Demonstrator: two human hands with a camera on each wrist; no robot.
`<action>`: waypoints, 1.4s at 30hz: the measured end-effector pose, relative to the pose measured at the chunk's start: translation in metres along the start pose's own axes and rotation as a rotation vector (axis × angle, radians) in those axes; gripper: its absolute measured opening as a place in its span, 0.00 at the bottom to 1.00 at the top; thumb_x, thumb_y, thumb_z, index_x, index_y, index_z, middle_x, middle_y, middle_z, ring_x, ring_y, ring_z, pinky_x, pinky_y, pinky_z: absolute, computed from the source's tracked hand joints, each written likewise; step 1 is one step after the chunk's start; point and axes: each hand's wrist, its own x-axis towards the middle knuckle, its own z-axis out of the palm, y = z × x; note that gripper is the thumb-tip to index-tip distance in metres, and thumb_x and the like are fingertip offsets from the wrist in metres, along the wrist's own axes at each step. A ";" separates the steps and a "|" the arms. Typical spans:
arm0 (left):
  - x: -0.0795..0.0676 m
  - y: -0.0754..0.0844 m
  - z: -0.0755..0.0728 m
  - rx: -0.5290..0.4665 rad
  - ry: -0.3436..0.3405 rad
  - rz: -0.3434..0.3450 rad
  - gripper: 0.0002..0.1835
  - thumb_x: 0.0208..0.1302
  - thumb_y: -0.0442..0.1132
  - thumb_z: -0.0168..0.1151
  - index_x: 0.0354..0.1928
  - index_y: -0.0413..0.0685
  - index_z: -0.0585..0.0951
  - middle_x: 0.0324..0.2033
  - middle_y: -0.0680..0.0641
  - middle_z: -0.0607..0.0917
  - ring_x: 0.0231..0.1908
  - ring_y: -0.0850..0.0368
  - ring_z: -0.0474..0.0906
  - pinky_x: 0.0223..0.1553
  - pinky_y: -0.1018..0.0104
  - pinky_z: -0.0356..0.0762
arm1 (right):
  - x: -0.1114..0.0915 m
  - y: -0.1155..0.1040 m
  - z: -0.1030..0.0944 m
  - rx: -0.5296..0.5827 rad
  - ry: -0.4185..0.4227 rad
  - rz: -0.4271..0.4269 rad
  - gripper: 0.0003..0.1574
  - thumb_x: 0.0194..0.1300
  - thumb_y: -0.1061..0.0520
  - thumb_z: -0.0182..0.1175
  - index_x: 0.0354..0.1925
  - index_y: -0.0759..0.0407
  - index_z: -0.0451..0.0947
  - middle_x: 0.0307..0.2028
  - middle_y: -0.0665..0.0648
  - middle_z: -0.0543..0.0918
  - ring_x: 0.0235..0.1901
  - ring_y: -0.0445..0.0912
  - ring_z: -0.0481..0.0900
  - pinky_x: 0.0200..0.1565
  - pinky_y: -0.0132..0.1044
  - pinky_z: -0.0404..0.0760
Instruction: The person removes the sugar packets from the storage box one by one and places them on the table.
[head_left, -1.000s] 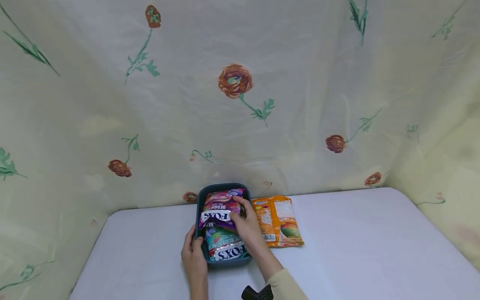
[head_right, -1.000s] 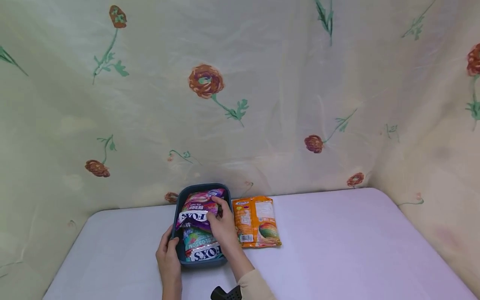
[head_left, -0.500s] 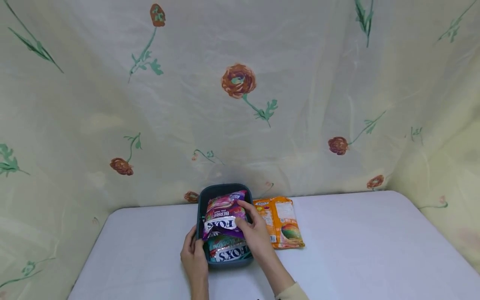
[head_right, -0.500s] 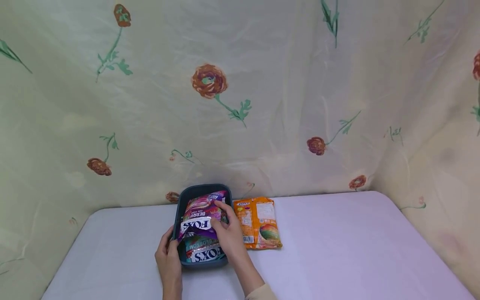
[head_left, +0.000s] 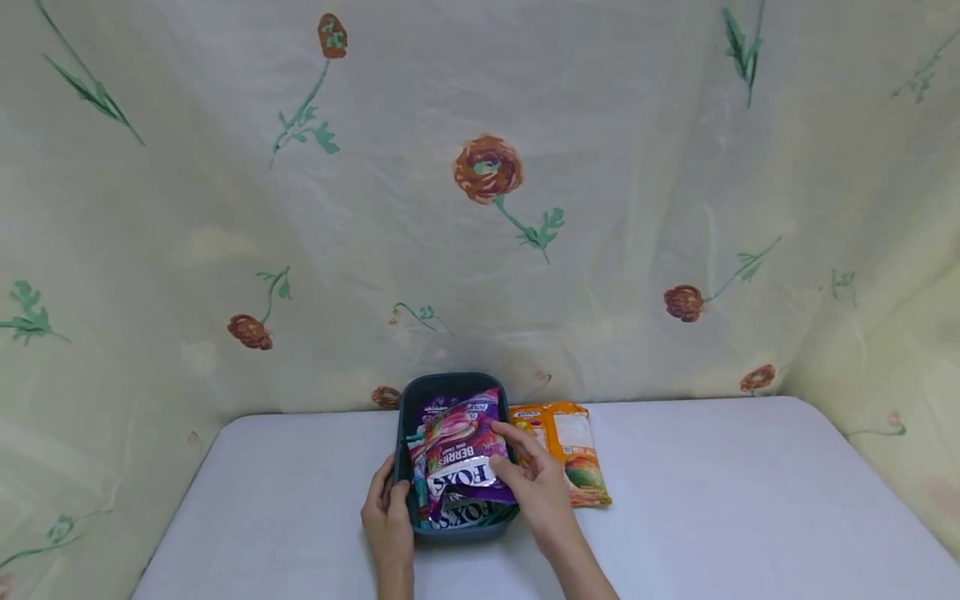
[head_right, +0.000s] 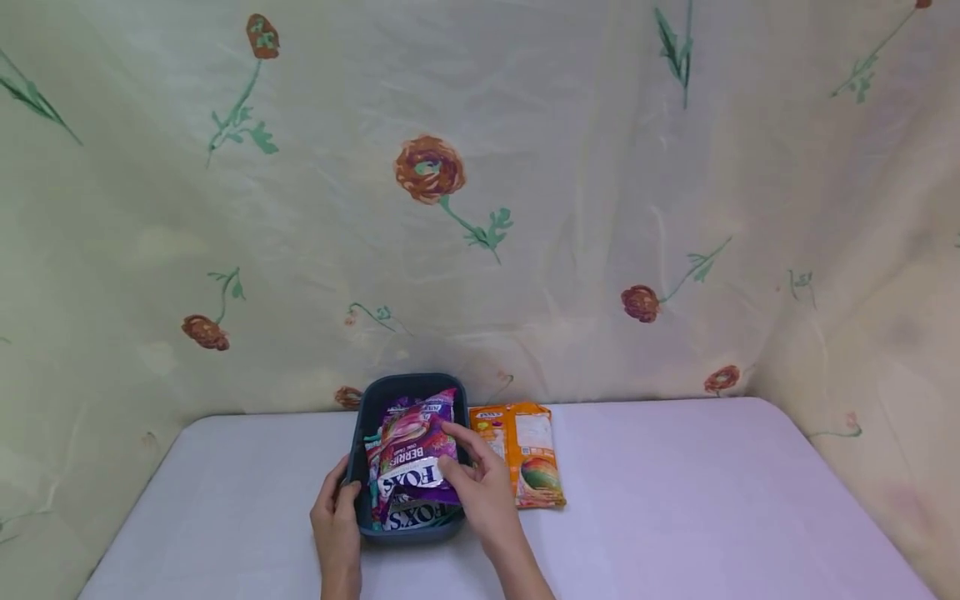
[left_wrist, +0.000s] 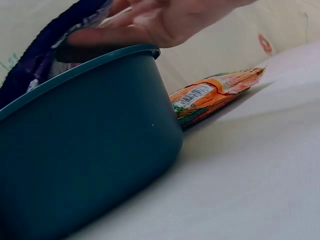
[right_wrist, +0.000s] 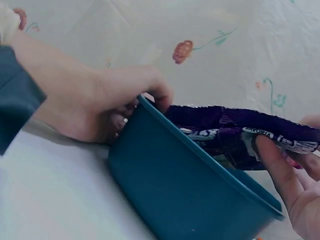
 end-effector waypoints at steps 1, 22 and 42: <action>0.001 0.000 0.000 -0.006 -0.004 0.006 0.24 0.62 0.32 0.49 0.61 0.46 0.74 0.61 0.39 0.75 0.62 0.48 0.70 0.53 0.80 0.70 | -0.001 -0.001 -0.002 0.002 0.002 -0.005 0.26 0.63 0.53 0.60 0.60 0.45 0.73 0.65 0.53 0.70 0.51 0.50 0.80 0.50 0.37 0.81; -0.001 -0.001 -0.004 0.029 -0.056 -0.042 0.25 0.64 0.34 0.46 0.64 0.48 0.70 0.64 0.41 0.72 0.64 0.48 0.68 0.65 0.49 0.62 | -0.002 -0.015 -0.034 -0.017 -0.013 -0.034 0.23 0.61 0.51 0.62 0.55 0.50 0.78 0.61 0.53 0.74 0.43 0.50 0.84 0.41 0.36 0.84; -0.003 0.003 -0.002 0.021 -0.065 -0.064 0.26 0.64 0.34 0.46 0.65 0.46 0.69 0.66 0.40 0.69 0.67 0.46 0.63 0.68 0.48 0.59 | 0.000 -0.020 -0.067 -0.038 -0.014 -0.052 0.25 0.64 0.50 0.59 0.59 0.52 0.74 0.61 0.56 0.73 0.44 0.47 0.84 0.43 0.38 0.84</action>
